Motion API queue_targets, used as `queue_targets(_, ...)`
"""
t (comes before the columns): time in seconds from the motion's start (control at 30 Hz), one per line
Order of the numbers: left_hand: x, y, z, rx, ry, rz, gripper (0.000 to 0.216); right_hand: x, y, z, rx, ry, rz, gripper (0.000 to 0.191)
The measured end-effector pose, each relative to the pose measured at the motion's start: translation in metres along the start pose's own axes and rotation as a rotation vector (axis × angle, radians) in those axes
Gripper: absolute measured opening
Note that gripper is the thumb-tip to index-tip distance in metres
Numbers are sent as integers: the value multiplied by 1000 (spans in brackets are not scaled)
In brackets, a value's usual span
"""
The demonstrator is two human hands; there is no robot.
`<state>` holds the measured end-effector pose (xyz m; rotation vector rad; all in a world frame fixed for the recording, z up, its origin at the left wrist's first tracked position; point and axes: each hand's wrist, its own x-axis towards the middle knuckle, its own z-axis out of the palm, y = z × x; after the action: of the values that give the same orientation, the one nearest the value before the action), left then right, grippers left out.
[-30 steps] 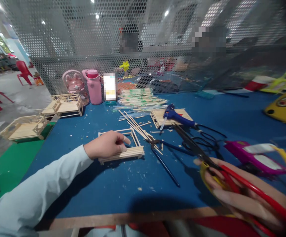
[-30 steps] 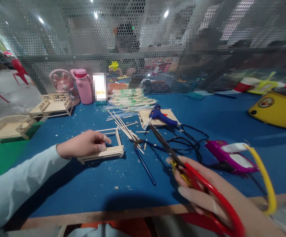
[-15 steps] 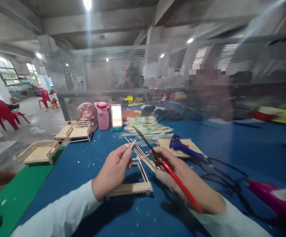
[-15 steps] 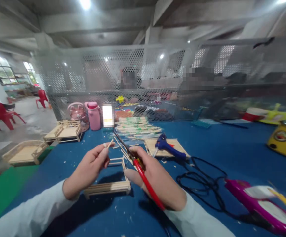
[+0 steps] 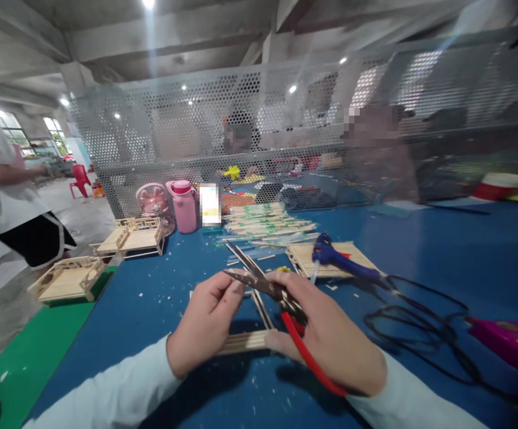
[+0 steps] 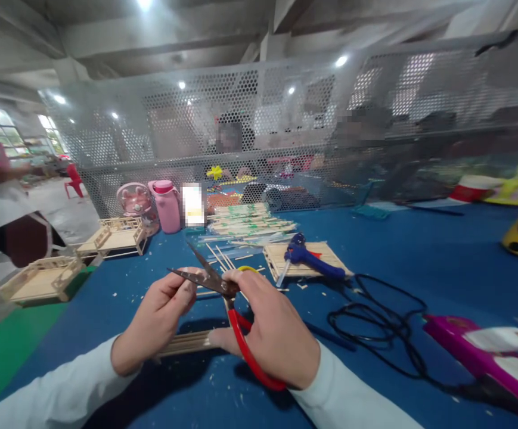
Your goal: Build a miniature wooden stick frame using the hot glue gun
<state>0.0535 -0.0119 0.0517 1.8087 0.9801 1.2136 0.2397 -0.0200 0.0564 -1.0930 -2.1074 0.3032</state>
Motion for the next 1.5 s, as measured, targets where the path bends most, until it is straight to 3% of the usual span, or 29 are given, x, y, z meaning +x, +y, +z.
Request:
queue_targets(0.23, -2, 2, -4, 15, -68, 66, 24, -3, 2, 2, 13, -12, -102, 60)
queue_targets(0.5, -5, 5, -4, 132, -43, 179, 27, -5, 2, 5, 61, 19, -149, 60)
queue_targets(0.63, -7, 6, -4, 171, -6, 226, 26, -6, -1, 7, 90, 30, -138, 51)
queue_targets(0.77, -11, 6, -3, 219, -5, 257, 26, -10, -5, 10, 26, 62, -83, 27)
queue_targets(0.93, -12, 8, -2, 318, 7, 235, 33, -11, -4, 8, 8, 42, -87, 22)
queue_targets(1.1, -7, 8, -1, 199, -16, 144, 31, -4, -2, 8, 36, 9, 3, 15)
queue_targets(1.23, -5, 4, -2, 120, 43, 143, 25, -4, -1, 11, 27, 33, -44, 31)
queue_targets(1.5, -7, 5, -1, 24, 18, 161, 19, -8, -1, 14, -44, 91, -116, 45)
